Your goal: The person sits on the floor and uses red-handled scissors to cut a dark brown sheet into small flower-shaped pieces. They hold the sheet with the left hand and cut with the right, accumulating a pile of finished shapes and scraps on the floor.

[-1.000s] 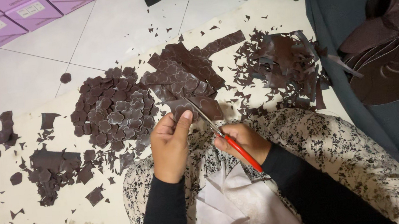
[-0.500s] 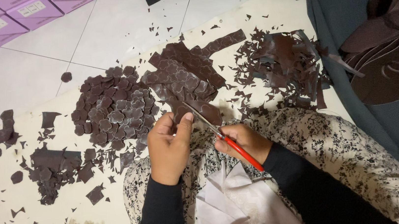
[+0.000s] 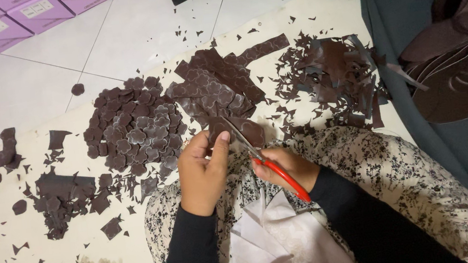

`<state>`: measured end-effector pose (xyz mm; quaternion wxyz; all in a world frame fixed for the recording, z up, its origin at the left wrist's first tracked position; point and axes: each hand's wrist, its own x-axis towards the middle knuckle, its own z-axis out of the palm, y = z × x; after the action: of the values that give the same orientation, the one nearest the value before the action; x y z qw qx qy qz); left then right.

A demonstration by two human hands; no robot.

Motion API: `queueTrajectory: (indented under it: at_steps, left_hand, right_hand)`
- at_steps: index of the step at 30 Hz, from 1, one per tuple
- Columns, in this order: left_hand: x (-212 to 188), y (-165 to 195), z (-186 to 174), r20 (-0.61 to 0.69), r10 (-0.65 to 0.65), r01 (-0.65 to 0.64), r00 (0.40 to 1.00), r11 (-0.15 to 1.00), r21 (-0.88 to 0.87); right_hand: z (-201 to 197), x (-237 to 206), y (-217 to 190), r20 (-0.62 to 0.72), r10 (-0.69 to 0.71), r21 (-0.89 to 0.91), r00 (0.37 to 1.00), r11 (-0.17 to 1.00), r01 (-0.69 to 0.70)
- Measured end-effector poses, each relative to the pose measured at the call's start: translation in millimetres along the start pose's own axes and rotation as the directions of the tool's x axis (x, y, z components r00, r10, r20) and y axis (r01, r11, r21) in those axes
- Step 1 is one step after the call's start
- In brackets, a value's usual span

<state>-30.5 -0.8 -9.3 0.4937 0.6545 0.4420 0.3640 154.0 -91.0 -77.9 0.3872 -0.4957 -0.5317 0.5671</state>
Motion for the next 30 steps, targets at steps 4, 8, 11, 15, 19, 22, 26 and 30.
queueTrajectory:
  at_steps: [4,8,11,15,19,22,26,30]
  left_hand:
    - [-1.4,4.3,1.8,-0.011,0.040,-0.040,0.999,0.999,0.017]
    - [-2.7,6.2,4.3,-0.014,-0.012,0.011,1.000,1.000,-0.024]
    - [-2.8,6.2,5.0,-0.028,-0.018,0.017,0.999,1.000,-0.023]
    - [-2.9,5.3,6.0,-0.041,-0.033,0.032,0.999,0.999,-0.040]
    - [-3.1,4.3,5.4,-0.042,-0.032,0.030,0.999,0.999,-0.042]
    - [-3.2,3.6,4.5,-0.025,-0.028,0.027,0.999,0.998,-0.061]
    - [-3.0,2.7,4.5,-0.027,-0.018,0.017,0.999,0.999,-0.033]
    - [-3.9,1.8,6.9,-0.021,-0.027,0.025,0.999,0.995,-0.093]
  right_hand:
    - [-2.0,1.1,0.7,0.030,-0.044,-0.045,0.999,0.998,0.046]
    - [-1.9,1.1,2.1,0.018,-0.018,-0.074,1.000,0.997,0.019]
    - [-1.3,-0.5,2.9,-0.019,0.013,-0.087,1.000,0.996,-0.014]
    - [-1.9,-2.1,1.6,-0.039,0.001,-0.128,0.999,0.992,-0.006]
    - [-1.7,-2.1,-1.2,-0.018,-0.019,-0.085,1.000,0.996,0.017]
    - [-1.1,-2.0,-3.1,0.019,-0.052,-0.042,0.998,0.998,0.053]
    - [0.6,-0.6,-4.1,0.010,-0.055,-0.018,0.998,0.998,0.055]
    - [-0.6,-2.0,-3.4,-0.020,0.015,-0.047,1.000,0.999,-0.016]
